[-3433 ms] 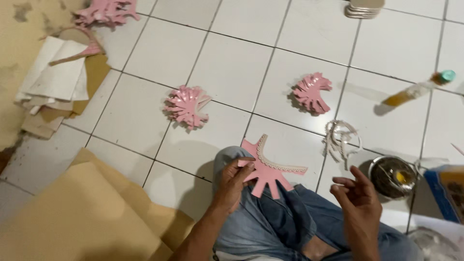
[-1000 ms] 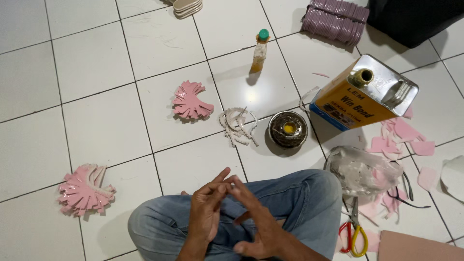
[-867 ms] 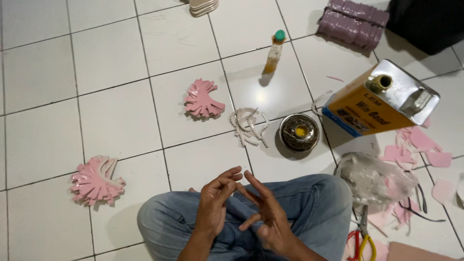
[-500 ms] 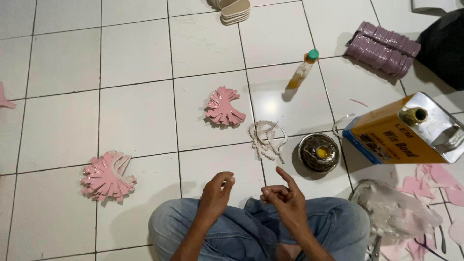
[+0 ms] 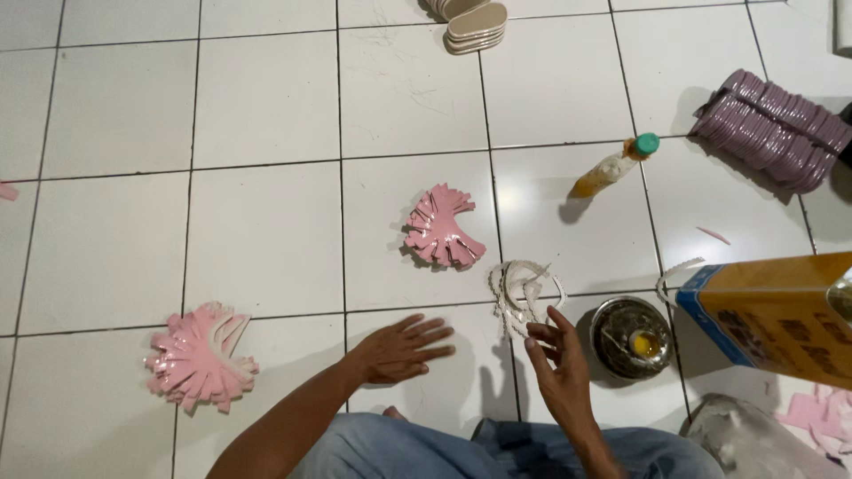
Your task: The person sits on the floor and attaches white lace trim to pink foam shoe cutouts, pressing the trim along the curved edge of each piece by hand. They work through several cutouts one at a time, setting finished pieces aside and picking up the next piece.
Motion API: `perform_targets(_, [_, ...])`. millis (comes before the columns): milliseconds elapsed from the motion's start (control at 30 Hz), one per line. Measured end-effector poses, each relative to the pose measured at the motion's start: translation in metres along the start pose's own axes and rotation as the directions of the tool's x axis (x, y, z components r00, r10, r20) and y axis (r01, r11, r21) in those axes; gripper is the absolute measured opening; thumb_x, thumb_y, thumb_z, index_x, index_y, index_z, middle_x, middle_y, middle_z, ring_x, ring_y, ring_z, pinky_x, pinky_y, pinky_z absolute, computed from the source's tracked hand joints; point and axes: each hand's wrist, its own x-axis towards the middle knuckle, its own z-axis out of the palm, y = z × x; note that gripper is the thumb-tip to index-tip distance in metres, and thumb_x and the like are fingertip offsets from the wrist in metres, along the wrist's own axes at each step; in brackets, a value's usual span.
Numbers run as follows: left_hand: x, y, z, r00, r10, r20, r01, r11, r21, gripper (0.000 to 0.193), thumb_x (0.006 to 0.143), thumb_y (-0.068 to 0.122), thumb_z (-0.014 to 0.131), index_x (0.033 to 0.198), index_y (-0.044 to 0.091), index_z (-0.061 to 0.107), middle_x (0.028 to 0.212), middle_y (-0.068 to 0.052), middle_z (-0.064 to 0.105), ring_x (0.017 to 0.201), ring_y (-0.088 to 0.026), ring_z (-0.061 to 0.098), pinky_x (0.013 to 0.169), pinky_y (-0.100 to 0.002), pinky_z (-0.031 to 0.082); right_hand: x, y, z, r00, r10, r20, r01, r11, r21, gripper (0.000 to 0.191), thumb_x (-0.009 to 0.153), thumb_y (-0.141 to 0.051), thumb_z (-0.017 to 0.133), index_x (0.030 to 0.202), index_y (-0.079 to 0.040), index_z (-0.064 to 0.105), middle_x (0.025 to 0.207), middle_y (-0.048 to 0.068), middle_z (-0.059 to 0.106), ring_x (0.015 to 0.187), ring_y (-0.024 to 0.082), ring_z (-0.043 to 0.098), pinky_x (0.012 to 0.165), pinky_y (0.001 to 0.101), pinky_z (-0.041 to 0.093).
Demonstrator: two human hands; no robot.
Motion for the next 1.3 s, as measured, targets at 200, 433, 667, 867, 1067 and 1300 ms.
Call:
perform_targets(200, [-0.035, -0.064, -0.025, 0.262, -0.793, -0.551, 0.907, 0.398, -0.141, 0.066, 0.099, 0.036, 0.056, 0.15, -0.006, 0.045, 0.161, -0.027, 0.029, 0.151, -0.042, 0.025, 0.119, -0.051, 0.026, 0.082, -0.027, 0.039, 0.994, -0.061, 0.086, 0.081, 0.965, -0.25, 0.068, 0.094, -0.019, 0.066, 0.153, -0.006, 0.035, 0.131, 0.019, 0.066, 0.118, 0.029, 0.066, 0.094, 0.0407, 0.057])
perform_targets(433, [-0.069, -0.015, -0.023, 0.075, -0.987, -0.139, 0.614, 0.156, -0.774, 0.035, 0.101, 0.034, 0.058, 0.105, 0.003, 0.073, 0.147, -0.006, 0.064, 0.121, -0.026, 0.069, 0.093, -0.04, 0.059, 0.14, -0.05, 0.101, 0.94, -0.285, 0.19, 0.342, 0.764, -0.547, 0.066, 0.093, -0.014, 0.068, 0.152, -0.005, 0.039, 0.112, 0.009, 0.076, 0.105, 0.032, 0.065, 0.092, 0.0434, 0.053])
perform_targets(667, [-0.075, 0.046, 0.002, 0.109, -0.967, -0.232, 0.43, 0.256, -0.866, 0.029, 0.099, 0.025, 0.062, 0.115, 0.005, 0.075, 0.149, -0.012, 0.058, 0.13, -0.028, 0.062, 0.091, -0.042, 0.054, 0.132, -0.051, 0.09, 0.916, -0.376, 0.138, 0.391, 0.768, -0.508, 0.065, 0.092, -0.006, 0.066, 0.153, -0.006, 0.041, 0.106, 0.01, 0.073, 0.094, 0.024, 0.072, 0.081, 0.0382, 0.059])
perform_targets(867, [-0.033, 0.069, 0.002, 0.229, -0.956, -0.181, 0.295, 0.246, -0.923, 0.054, 0.095, 0.023, 0.065, 0.146, 0.012, 0.051, 0.146, -0.015, 0.058, 0.135, -0.027, 0.056, 0.109, -0.04, 0.044, 0.075, -0.058, 0.047, 0.982, 0.002, 0.189, -0.036, 0.983, 0.179, 0.072, 0.09, -0.008, 0.07, 0.153, -0.002, 0.034, 0.095, 0.012, 0.074, 0.085, 0.019, 0.073, 0.077, 0.0345, 0.063])
perform_targets(1067, [-0.007, 0.101, -0.014, 0.373, -0.873, -0.313, 0.109, 0.376, -0.92, 0.058, 0.097, 0.016, 0.069, 0.151, 0.006, 0.049, 0.154, -0.022, 0.05, 0.139, -0.03, 0.051, 0.108, -0.041, 0.045, -0.016, -0.051, -0.004, 0.931, 0.225, 0.288, -0.335, 0.838, 0.43, 0.08, 0.083, -0.004, 0.074, 0.154, -0.002, 0.035, 0.086, 0.013, 0.073, 0.079, 0.022, 0.073, 0.073, 0.0358, 0.06])
perform_targets(1300, [0.009, 0.17, -0.011, 0.375, -0.892, -0.252, -0.053, 0.251, -0.966, 0.089, 0.085, 0.005, 0.07, 0.159, 0.011, 0.021, 0.13, -0.019, 0.067, 0.094, -0.017, 0.07, 0.081, -0.029, 0.06, -0.093, -0.023, -0.038, 0.929, 0.253, 0.272, -0.353, 0.826, 0.44, 0.081, 0.083, -0.006, 0.077, 0.153, -0.003, 0.037, 0.087, 0.012, 0.072, 0.079, 0.019, 0.07, 0.073, 0.0328, 0.058])
